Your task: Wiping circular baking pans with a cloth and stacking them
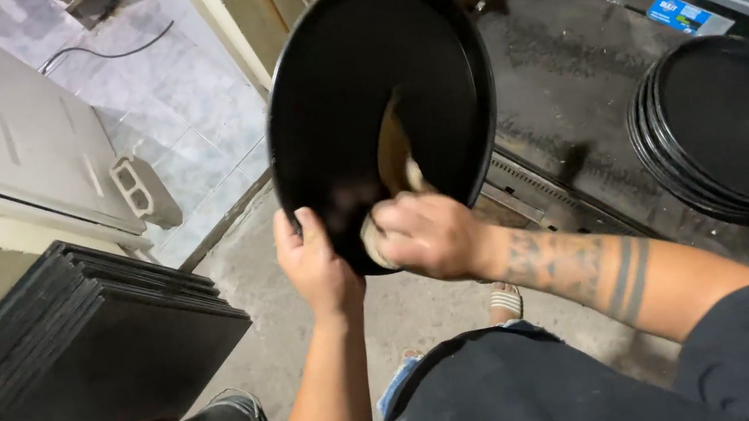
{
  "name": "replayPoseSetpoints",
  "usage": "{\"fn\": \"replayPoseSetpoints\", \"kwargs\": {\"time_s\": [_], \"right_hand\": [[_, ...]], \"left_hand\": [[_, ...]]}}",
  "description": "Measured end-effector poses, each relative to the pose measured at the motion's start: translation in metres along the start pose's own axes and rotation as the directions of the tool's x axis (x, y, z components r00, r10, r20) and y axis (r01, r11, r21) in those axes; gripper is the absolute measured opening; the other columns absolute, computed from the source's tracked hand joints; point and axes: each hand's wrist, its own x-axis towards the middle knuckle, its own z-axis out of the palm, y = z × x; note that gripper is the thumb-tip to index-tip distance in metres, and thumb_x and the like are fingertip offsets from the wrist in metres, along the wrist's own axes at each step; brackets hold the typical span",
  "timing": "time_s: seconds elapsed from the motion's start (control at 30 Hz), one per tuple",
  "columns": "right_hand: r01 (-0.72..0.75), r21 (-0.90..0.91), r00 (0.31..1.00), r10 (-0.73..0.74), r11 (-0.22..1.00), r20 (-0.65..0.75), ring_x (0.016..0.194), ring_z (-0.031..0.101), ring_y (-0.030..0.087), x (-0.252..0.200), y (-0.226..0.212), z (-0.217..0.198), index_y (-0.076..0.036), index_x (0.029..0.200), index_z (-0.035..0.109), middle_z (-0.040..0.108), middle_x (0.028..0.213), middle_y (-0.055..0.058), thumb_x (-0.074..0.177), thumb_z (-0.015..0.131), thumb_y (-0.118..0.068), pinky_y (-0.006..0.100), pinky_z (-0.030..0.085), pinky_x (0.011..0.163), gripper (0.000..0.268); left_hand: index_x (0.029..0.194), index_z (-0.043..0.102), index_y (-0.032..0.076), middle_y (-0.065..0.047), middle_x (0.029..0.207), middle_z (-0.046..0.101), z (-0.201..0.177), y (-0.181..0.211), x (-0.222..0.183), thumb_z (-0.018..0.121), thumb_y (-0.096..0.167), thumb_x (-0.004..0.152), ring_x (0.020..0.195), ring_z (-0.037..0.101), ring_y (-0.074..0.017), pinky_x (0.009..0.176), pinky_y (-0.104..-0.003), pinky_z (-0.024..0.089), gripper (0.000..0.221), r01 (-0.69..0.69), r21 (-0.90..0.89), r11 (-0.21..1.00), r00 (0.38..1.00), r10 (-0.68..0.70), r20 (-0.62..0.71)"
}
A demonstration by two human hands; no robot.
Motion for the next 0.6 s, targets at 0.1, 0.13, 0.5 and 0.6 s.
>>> {"fn": "replayPoseSetpoints", "kwargs": {"time_s": [0.1,0.13,0.5,0.6], "right_hand": [[0.072,-0.519,0.813,0.251,0.852,0.525,0.053,0.051,0.020,-0.031,0.054,-0.034,-0.022,0.059,0.054,0.053,0.055,-0.003,0.076,0.057,-0.010,0.037,0.051,0.056,0.020],[0.070,-0.514,0.810,0.252,0.855,0.529,0.053,0.051,0.020,-0.032,0.077,-0.029,-0.022,0.059,0.054,0.053,0.055,-0.003,0.076,0.057,-0.010,0.037,0.051,0.056,0.020],[-0.074,-0.370,0.992,0.032,0.926,-0.119,0.073,0.059,0.037,0.001,0.115,0.008,-0.003,0.087,0.070,0.062,0.086,0.017,0.090,0.061,-0.010,0.049,0.045,0.068,0.012],[-0.618,-0.384,0.786,0.555,0.686,-0.273,0.087,0.066,0.032,0.004,0.170,0.000,-0.012,0.086,0.062,0.066,0.107,0.003,0.087,0.071,-0.022,0.045,0.055,0.071,0.014]], "left_hand": [[0.095,0.060,0.010,0.005,0.068,0.055,0.008,0.007,-0.013,0.058,0.022,0.106,0.058,0.051,-0.0027,0.052,-0.018,0.046,0.016,0.043,-0.089,0.995,0.998,-0.039,0.044],[0.095,0.060,0.010,0.005,0.068,0.055,0.019,0.016,-0.015,0.058,0.022,0.106,0.058,0.051,-0.0027,0.052,-0.018,0.046,0.016,0.047,-0.085,0.995,0.998,-0.044,0.039],[0.089,0.058,0.012,0.005,0.062,0.051,0.033,-0.015,-0.010,0.059,0.023,0.106,0.053,0.048,-0.0033,0.047,-0.019,0.042,0.020,0.115,-0.083,0.990,0.993,-0.112,0.039],[0.091,0.062,0.011,0.004,0.065,0.051,0.023,-0.040,-0.011,0.061,0.025,0.105,0.060,0.046,-0.0043,0.051,-0.019,0.040,0.020,0.083,0.048,0.995,0.993,-0.087,0.081]]}}
